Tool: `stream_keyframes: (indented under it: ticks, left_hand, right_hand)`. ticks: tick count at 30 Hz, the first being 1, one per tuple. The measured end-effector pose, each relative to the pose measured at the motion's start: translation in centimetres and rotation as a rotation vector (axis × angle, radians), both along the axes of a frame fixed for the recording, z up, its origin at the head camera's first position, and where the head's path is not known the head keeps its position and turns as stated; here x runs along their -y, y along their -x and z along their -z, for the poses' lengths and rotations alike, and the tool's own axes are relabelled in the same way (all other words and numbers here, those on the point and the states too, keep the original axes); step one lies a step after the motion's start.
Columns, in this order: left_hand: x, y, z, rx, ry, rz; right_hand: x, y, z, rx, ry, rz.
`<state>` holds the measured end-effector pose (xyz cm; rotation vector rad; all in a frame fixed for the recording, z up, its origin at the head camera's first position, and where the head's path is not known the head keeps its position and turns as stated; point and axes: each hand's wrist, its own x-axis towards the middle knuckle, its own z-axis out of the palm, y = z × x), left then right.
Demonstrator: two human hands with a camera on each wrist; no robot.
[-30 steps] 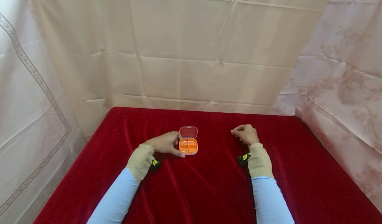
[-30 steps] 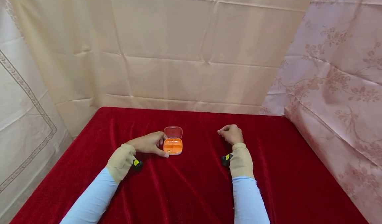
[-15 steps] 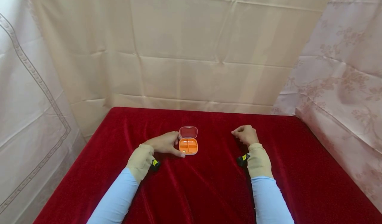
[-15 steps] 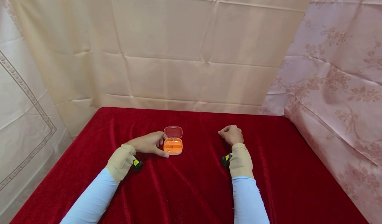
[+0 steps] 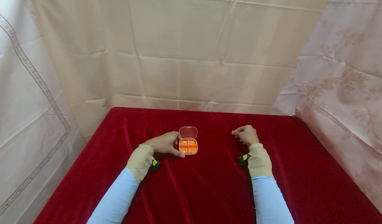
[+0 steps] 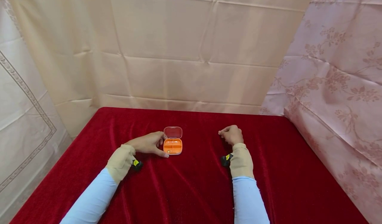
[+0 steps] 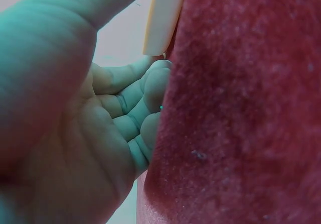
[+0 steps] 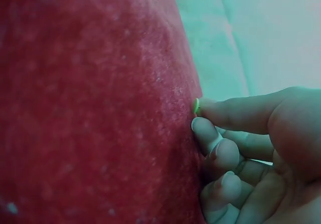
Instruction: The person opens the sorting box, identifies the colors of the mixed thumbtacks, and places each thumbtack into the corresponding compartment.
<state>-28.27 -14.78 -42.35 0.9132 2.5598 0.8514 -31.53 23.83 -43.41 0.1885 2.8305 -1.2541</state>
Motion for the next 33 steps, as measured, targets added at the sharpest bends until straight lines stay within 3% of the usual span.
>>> stream_keyframes:
  ticks: [4,7,10,15,17,19,25,29,33]
  left_hand:
    - [0.0,0.1,0.0,0.001,0.0,-0.001]
    - [0.0,0.2,0.1,-0.001,0.005,-0.003]
    - [0.0,0.2,0.2,-0.003,0.016,-0.005]
    - [0.0,0.2,0.1,-0.003,0.021,-0.006]
    - [0.0,0.1,0.1,-0.001,0.018,-0.008]
    - [0.0,0.1,0.1,0.0,0.019,-0.012]
    - [0.0,0.1,0.1,0.008,0.018,-0.012]
    - [0.0,0.1,0.1,0.011,0.025,-0.015]
    - [0.0,0.1,0.0,0.011,0.032,-0.018]
  right_hand:
    - [0.0,-0.2,-0.2,0.003,0.052,-0.008]
    - [-0.2,-0.3,-0.5,0.019,0.19,-0.019]
    - [-0.5,-0.3,-0.7,0.084,0.505,-0.052]
    - [-1.2,0.0,-0.9,0.297,1.235,-0.122]
    - [-1.4,0.0,-1.0,0.378,1.429,-0.166]
    - [-1.6,0.0,-1.0,0.442,1.552,-0.213]
    - [-1.6,-0.2,-1.1,0.496,1.64,-0.248]
    - [-1.6,-0.2,-1.2,0.496,1.618,-0.261]
    - [-1.6,-0.1,-1.4,0.469,1.526,-0.296]
